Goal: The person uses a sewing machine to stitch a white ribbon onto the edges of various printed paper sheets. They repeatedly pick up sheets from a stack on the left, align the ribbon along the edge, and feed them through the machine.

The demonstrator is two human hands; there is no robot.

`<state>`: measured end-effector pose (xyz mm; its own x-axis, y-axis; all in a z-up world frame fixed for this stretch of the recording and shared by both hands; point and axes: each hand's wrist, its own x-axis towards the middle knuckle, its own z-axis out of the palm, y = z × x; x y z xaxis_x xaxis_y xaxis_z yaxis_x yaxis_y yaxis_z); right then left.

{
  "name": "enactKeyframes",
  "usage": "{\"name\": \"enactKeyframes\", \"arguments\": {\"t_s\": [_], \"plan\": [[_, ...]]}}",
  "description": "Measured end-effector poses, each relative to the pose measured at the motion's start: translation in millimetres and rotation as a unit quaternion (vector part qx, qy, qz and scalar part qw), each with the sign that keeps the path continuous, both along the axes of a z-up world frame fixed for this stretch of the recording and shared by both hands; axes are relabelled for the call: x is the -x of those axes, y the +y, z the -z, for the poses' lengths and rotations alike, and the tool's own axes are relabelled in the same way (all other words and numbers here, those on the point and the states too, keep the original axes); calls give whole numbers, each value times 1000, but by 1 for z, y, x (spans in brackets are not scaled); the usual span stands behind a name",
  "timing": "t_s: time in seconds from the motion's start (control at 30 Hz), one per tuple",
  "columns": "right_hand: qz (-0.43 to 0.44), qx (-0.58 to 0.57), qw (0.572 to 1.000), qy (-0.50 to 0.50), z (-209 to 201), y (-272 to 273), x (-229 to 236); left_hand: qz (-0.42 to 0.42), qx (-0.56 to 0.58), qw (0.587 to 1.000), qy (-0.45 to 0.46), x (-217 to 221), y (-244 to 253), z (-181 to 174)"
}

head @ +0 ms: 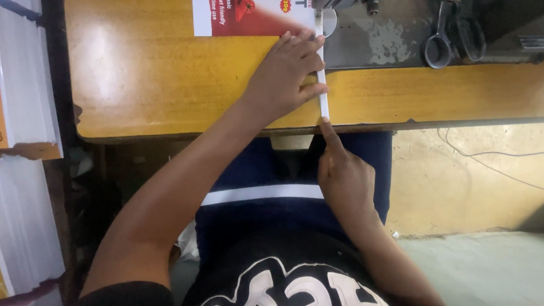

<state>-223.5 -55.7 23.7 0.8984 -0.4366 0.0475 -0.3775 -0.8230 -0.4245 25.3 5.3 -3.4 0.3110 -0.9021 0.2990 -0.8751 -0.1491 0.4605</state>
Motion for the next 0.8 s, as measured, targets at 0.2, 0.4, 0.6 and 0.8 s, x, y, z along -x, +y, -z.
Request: {"name": "enactKeyframes", "arguments": {"t_s": [0.2, 0.4, 0.6, 0.8], "plan": [[-6, -6, 1000, -4, 1, 0, -1, -18, 3, 998, -68, 21, 9, -6], [6, -11, 1000, -15, 9, -1, 1, -45, -4, 993, -106, 37, 17, -3], [-4, -10, 1000, -14, 3, -4, -6, -59, -27, 994, -86, 34, 16, -5], [-17, -18, 999, -20, -4, -8, -18, -64, -22, 994, -91, 22, 8, -5]]}}
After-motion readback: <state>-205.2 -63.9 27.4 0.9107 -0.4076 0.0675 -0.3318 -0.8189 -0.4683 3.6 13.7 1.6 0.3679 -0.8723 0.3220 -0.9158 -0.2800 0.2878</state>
